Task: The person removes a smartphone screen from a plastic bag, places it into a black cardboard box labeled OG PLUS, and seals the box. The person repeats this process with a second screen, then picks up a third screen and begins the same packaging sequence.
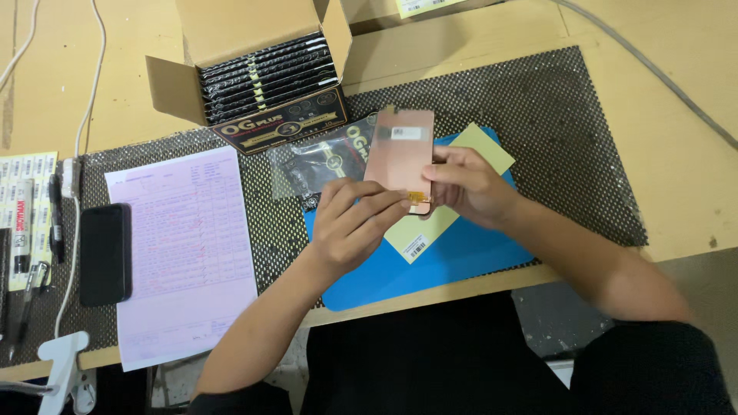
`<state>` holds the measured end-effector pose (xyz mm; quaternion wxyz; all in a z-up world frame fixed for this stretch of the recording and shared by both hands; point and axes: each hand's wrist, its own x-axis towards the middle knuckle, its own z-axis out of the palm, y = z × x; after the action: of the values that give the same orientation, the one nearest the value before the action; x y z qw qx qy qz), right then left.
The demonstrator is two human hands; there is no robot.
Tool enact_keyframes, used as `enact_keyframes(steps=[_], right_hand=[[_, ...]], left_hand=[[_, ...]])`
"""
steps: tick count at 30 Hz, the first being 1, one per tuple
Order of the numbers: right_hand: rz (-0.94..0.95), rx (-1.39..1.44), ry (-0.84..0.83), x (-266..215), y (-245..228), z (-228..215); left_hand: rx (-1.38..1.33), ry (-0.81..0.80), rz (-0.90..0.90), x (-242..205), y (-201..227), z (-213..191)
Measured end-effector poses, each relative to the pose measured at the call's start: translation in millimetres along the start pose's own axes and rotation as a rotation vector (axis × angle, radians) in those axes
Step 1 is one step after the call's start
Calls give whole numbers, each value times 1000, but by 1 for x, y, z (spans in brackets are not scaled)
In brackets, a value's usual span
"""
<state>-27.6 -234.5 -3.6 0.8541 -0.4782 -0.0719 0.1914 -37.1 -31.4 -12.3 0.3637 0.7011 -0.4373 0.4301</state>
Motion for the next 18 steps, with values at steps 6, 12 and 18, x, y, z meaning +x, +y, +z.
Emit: enact_keyframes(steps=[6, 12, 18], right_hand=[[79, -92, -72, 1, 9, -9], [-51, -294, 80, 13, 46, -60], [-290, -624, 59, 3, 8, -14]], left_hand=[[-54, 49, -133, 12, 9, -3], [115, -107, -48, 6, 5, -5], [335, -240, -58, 8, 0, -4]])
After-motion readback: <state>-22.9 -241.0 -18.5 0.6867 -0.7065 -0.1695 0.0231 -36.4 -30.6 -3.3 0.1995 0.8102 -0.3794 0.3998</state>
